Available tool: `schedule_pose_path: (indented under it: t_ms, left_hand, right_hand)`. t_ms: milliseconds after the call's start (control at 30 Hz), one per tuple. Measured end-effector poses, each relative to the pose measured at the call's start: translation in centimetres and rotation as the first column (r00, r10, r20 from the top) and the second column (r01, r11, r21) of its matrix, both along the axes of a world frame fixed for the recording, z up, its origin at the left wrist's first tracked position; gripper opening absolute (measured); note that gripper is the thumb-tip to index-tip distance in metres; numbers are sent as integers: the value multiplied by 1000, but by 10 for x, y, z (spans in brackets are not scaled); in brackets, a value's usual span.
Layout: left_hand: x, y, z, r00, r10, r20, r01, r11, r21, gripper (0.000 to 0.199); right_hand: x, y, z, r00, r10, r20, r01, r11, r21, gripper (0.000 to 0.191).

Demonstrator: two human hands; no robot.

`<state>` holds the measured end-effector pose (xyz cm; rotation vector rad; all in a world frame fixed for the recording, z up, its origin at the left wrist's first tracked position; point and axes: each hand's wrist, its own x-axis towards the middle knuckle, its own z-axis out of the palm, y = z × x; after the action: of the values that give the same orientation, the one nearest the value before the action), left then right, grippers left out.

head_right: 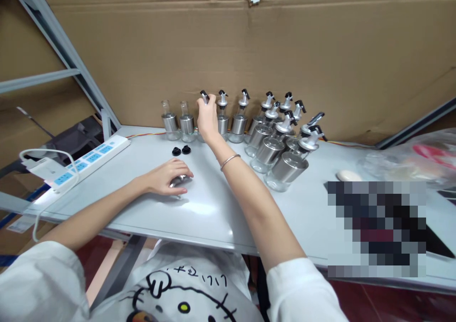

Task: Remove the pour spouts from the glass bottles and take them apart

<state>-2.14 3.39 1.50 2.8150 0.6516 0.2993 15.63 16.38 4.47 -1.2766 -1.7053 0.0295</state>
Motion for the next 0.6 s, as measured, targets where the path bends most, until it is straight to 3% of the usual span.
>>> schedule_pose_path:
  t_ms: [200, 333, 400, 500, 600]
  left_hand:
    - [-2, 2, -2, 1000, -12, 21, 11, 997, 71, 31]
    - [-3, 4, -7, 974, -16, 226, -27, 982, 186, 33]
    - [-2, 3, -11, 910, -6, 414, -93, 971, 219, 36]
    - [4, -1, -14, 732, 26, 681, -198, 964, 176, 43]
    - [13, -8, -17, 555, 46, 831, -180, 981, 66, 58]
  right_hand:
    - [3, -11, -1, 995, 70, -68, -57, 982, 178, 20]
    - [9, -26, 14, 992, 106, -75, -77, 943, 325, 23]
    - [12, -39, 25, 989, 125, -72, -88, 919, 385, 27]
    - [14, -68, 38, 979, 185, -84, -130, 888, 441, 30]
    - [17, -104, 43, 943, 309, -121, -232, 875, 424, 30]
